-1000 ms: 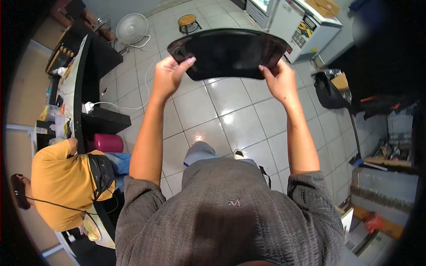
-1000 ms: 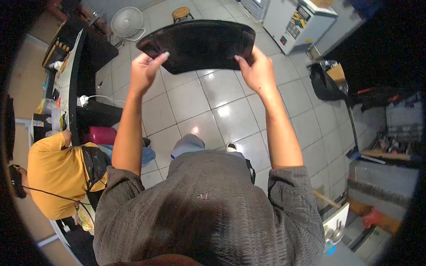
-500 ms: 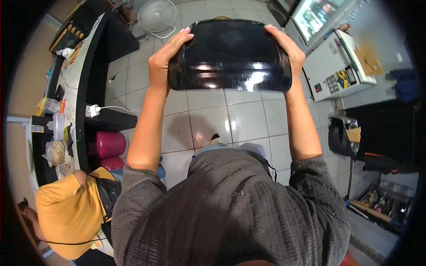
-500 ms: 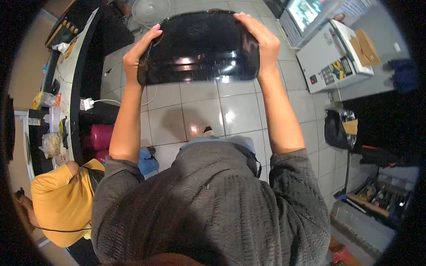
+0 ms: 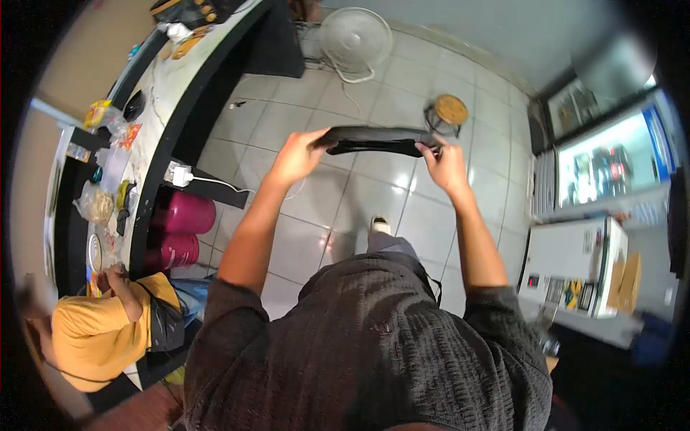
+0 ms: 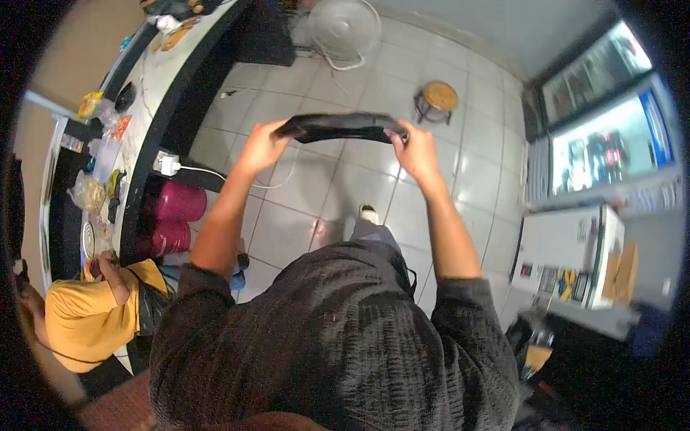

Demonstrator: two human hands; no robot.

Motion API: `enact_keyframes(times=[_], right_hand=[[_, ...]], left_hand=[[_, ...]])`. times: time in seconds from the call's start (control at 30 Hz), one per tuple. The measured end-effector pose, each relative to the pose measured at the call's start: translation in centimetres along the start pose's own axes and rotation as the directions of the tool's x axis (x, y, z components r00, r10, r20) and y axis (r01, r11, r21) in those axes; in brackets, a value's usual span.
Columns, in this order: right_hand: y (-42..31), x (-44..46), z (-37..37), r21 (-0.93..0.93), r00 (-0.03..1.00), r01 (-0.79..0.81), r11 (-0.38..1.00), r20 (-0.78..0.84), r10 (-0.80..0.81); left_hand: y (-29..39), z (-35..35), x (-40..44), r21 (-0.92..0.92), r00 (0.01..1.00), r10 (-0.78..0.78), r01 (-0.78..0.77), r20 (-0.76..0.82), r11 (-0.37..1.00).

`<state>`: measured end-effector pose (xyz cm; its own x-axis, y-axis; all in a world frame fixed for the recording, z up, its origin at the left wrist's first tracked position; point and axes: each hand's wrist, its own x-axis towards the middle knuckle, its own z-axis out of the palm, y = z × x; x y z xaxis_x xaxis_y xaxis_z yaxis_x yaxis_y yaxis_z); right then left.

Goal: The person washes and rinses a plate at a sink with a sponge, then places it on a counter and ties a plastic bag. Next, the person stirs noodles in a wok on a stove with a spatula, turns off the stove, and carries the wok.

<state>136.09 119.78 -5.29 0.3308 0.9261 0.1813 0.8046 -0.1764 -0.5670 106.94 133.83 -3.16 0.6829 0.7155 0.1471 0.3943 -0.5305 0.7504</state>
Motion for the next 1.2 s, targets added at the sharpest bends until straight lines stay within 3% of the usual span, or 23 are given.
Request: enact_keyframes(times=[0.03, 0.1, 0.17, 0.2, 0.23, 0.3, 0.37, 0.4, 0.5, 0.53, 0.57, 0.63, 0.7, 0.77, 0.83, 0.9, 0.93, 1.03, 1.07, 1.13, 1.17, 1.2], right_hand=[[0.4, 2.2, 0.9, 0.099, 0.965, 0.209, 0.973, -0.182, -0.189], [-2.5, 7.4, 0.9, 0.291, 0.899, 0.380, 0.878, -0.340, -0.276], [-2.4, 12.9, 3.7, 0.290, 0.862, 0.439, 0.850, -0.404, -0.308], [-2.4, 15.6, 4.9, 0.358, 0.946, 0.320, 0.877, -0.171, -0.276], [-1.6, 18.8, 6.7, 0.182, 0.969, 0.044, 0.982, 0.233, -0.087], [-0.6, 23.1, 12.6, 0.557, 0.977, 0.125, 0.821, 0.077, -0.201], [-4.5, 26.7, 13.1, 0.551, 0.966, 0.129, 0.824, 0.116, -0.229], [-5.9, 28.1, 13.6, 0.533, 0.964, 0.110, 0.839, 0.150, -0.221], [-9.4, 34.1, 19.2, 0.650, 0.943, 0.084, 0.755, 0.194, -0.272], [-10.7, 35.7, 21.2, 0.652, 0.939, 0.084, 0.754, 0.202, -0.279], [-12.2, 37.7, 23.3, 0.672, 0.929, 0.045, 0.739, 0.245, -0.279], [-15.0, 40.3, 26.1, 0.681, 0.902, -0.004, 0.732, 0.319, -0.292], [-18.6, 44.1, 28.6, 0.605, 0.869, -0.030, 0.795, 0.409, -0.278], [-21.8, 48.0, 31.1, 0.615, 0.858, -0.031, 0.788, 0.421, -0.295], [-24.3, 51.3, 33.4, 0.632, 0.853, -0.052, 0.773, 0.431, -0.294], [-26.8, 54.8, 35.7, 0.609, 0.835, -0.022, 0.793, 0.447, -0.320], [-28.1, 56.5, 37.2, 0.623, 0.823, -0.010, 0.782, 0.450, -0.348], [-31.7, 61.7, 42.3, 0.610, 0.780, 0.053, 0.791, 0.469, -0.414], [-33.0, 63.8, 44.8, 0.689, 0.744, 0.027, 0.725, 0.471, -0.475], [-37.1, 66.9, 47.5, 0.790, 0.693, -0.054, 0.610, 0.469, -0.547], [-38.0, 69.3, 50.9, 0.772, 0.596, -0.116, 0.625, 0.558, -0.578], [-39.0, 71.8, 54.0, 0.754, 0.550, -0.058, 0.655, 0.571, -0.609]], left_hand=[[-1.9, 0.0, 1.4, -0.015, 0.977, 0.125, -0.129, -0.173, 0.991], [-0.3, -2.8, 3.8, 0.005, 0.884, 0.273, -0.293, -0.380, 0.956], [-1.1, -4.4, 6.4, 0.108, 0.828, 0.274, -0.255, -0.488, 0.961], [-2.3, -5.2, 7.1, 0.090, 0.936, -0.003, 0.037, -0.352, 0.995], [-3.7, -6.1, 7.8, 0.106, 0.932, -0.293, 0.320, -0.212, 0.941], [-7.5, -7.3, 8.9, 0.077, 0.871, -0.388, 0.428, -0.300, 0.900], [-12.9, -8.1, 9.5, -0.138, 0.805, -0.241, 0.198, -0.541, 0.970], [-15.4, -8.8, 10.0, -0.324, 0.766, -0.378, 0.232, -0.520, 0.917], [-21.1, -12.2, 12.1, -0.437, 0.696, -0.439, 0.197, -0.568, 0.877], [-22.9, -14.1, 12.3, -0.442, 0.723, -0.511, 0.310, -0.466, 0.842], [-24.9, -15.8, 13.3, -0.442, 0.713, -0.509, 0.303, -0.483, 0.844], [-28.0, -17.2, 14.3, -0.564, 0.548, -0.546, 0.154, -0.634, 0.811], [-31.3, -20.3, 14.8, -0.605, 0.503, -0.617, 0.212, -0.606, 0.767], [-32.4, -23.6, 15.5, -0.792, 0.551, -0.651, -0.032, -0.523, 0.609], [-33.1, -26.5, 16.1, -0.780, 0.564, -0.650, 0.017, -0.509, 0.626], [-34.7, -29.3, 16.9, -0.812, 0.533, -0.760, 0.210, -0.372, 0.544], [-35.9, -30.6, 17.2, -0.855, 0.526, -0.781, 0.178, -0.336, 0.488], [-40.9, -34.2, 17.8, -0.814, 0.445, -0.814, 0.264, -0.372, 0.517], [-42.5, -35.6, 18.3, -0.776, 0.380, -0.821, 0.312, -0.427, 0.548], [-45.6, -38.0, 19.4, -0.846, 0.246, -0.854, 0.173, -0.458, 0.504], [-47.4, -39.2, 19.8, -0.867, 0.177, -0.866, 0.098, -0.467, 0.488], [-49.3, -40.8, 20.4, -0.859, 0.148, -0.860, 0.090, -0.489, 0.504]])
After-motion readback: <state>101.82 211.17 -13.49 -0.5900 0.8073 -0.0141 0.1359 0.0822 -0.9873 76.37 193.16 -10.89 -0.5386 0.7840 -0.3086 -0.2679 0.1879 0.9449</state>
